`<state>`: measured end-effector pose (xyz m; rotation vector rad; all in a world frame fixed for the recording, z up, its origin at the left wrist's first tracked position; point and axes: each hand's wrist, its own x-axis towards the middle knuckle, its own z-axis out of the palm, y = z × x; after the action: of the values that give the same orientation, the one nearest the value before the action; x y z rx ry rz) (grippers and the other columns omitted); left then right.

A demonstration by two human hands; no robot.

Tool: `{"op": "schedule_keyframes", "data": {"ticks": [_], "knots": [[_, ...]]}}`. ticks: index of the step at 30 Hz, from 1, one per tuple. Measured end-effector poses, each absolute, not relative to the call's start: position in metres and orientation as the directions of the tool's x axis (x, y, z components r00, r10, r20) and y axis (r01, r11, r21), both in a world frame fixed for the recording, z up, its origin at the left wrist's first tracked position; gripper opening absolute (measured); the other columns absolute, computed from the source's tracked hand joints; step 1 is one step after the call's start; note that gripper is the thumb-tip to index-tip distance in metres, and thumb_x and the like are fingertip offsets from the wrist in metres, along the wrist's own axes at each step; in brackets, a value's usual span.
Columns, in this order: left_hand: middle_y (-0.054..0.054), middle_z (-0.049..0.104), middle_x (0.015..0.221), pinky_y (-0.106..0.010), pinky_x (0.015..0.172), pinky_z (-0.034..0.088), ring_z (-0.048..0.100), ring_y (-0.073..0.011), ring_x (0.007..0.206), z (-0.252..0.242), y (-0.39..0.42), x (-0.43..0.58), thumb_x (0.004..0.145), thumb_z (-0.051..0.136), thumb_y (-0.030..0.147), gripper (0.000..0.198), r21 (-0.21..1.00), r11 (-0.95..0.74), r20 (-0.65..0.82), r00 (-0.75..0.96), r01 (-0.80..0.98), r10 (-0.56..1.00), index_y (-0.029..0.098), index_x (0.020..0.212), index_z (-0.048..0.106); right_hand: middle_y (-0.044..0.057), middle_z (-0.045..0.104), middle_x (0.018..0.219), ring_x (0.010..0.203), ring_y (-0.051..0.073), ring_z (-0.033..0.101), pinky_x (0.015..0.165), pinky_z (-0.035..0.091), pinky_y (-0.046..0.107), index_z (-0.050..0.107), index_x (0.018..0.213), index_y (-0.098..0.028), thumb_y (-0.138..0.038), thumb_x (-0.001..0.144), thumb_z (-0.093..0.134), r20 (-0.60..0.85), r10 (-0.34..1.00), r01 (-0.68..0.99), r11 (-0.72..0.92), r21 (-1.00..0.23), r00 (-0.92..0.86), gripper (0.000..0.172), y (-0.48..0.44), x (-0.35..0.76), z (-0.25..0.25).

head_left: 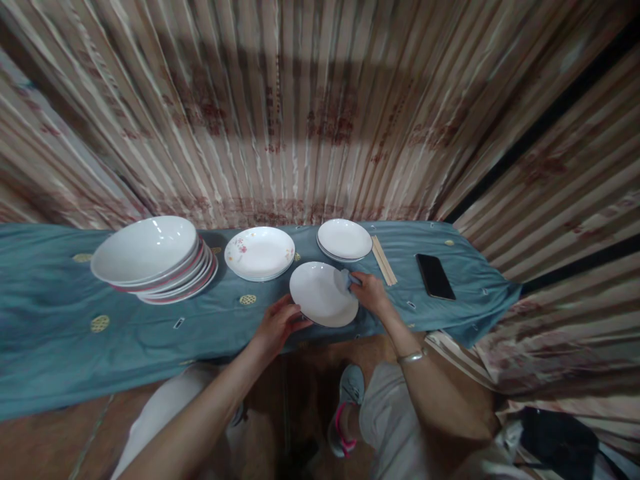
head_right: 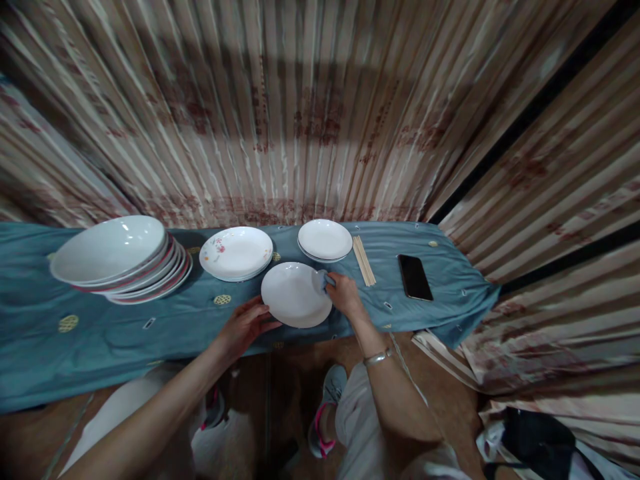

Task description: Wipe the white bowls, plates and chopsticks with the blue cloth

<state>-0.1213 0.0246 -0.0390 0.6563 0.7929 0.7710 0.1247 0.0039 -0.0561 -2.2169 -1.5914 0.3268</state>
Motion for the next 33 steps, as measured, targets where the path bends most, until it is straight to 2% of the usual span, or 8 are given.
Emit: {"op": "schedule_keyframes", "data": {"ticks": [5, 11, 15, 20, 27, 33], "knots": [[-0.006, 0.072, 0.088, -0.034, 0.063, 0.058, 0.067, -0.0201, 0.075, -0.037, 0.022, -0.122, 0.061, 0.073, 0.017, 0.031, 0.793, 0.539, -0.370, 0.479, -0.284, 0.796, 0.014, 0.091, 0.069, 0.010, 0.072, 0.105, 0.096, 0.025, 0.066, 0.085, 0.047, 0.033, 0.066, 0.116, -0.020, -0.016, 0.084, 0.047, 0.073, 0.956, 0.900, -0.239, -0.364, 0.283, 0.038, 0.006, 0.114, -0.055], [-0.007, 0.072, 0.086, -0.033, 0.062, 0.058, 0.067, -0.0204, 0.075, -0.040, 0.024, -0.119, 0.060, 0.072, 0.018, 0.031, 0.799, 0.538, -0.370, 0.485, -0.268, 0.792, 0.014, 0.091, 0.070, 0.017, 0.068, 0.111, 0.105, 0.027, 0.060, 0.099, 0.040, 0.044, 0.061, 0.121, -0.015, -0.011, 0.086, 0.042, 0.247, 0.959, 0.922, -0.035, -0.385, 0.139, 0.040, 0.014, 0.103, -0.070], [-0.006, 0.071, 0.084, -0.033, 0.060, 0.058, 0.066, -0.0193, 0.073, -0.042, 0.025, -0.118, 0.059, 0.072, 0.017, 0.033, 0.793, 0.544, -0.378, 0.477, -0.276, 0.793, 0.014, 0.091, 0.070, 0.020, 0.065, 0.114, 0.110, 0.030, 0.057, 0.104, 0.035, 0.049, 0.059, 0.123, -0.013, -0.009, 0.088, 0.039, 0.241, 0.965, 0.909, 0.010, -0.417, 0.101, 0.041, 0.021, 0.094, -0.066], [-0.007, 0.072, 0.089, -0.033, 0.062, 0.057, 0.068, -0.0208, 0.076, -0.043, 0.026, -0.119, 0.059, 0.072, 0.016, 0.035, 0.797, 0.543, -0.372, 0.492, -0.266, 0.787, 0.015, 0.094, 0.069, 0.022, 0.057, 0.129, 0.121, 0.029, 0.051, 0.108, 0.034, 0.046, 0.054, 0.130, -0.005, -0.009, 0.089, 0.038, 0.246, 0.969, 0.922, 0.062, -0.383, 0.037, 0.044, 0.031, 0.081, -0.058], [-0.006, 0.072, 0.087, -0.033, 0.063, 0.057, 0.068, -0.0209, 0.076, -0.042, 0.025, -0.120, 0.059, 0.072, 0.016, 0.034, 0.786, 0.555, -0.373, 0.506, -0.273, 0.778, 0.016, 0.093, 0.069, 0.014, 0.052, 0.139, 0.130, 0.024, 0.044, 0.112, 0.032, 0.045, 0.056, 0.130, -0.015, -0.008, 0.086, 0.041, 0.382, 0.919, 0.815, 0.296, -0.498, -0.099, 0.047, 0.036, 0.060, -0.058], [-0.004, 0.071, 0.081, -0.034, 0.064, 0.057, 0.067, -0.0196, 0.073, -0.044, 0.026, -0.120, 0.060, 0.073, 0.014, 0.030, 0.765, 0.573, -0.382, 0.507, -0.296, 0.773, 0.015, 0.089, 0.069, 0.009, 0.054, 0.138, 0.129, 0.022, 0.048, 0.110, 0.035, 0.042, 0.064, 0.122, -0.021, -0.018, 0.088, 0.047, 0.334, 0.926, 0.598, 0.369, -0.711, -0.174, 0.038, 0.023, 0.046, -0.050]]}}
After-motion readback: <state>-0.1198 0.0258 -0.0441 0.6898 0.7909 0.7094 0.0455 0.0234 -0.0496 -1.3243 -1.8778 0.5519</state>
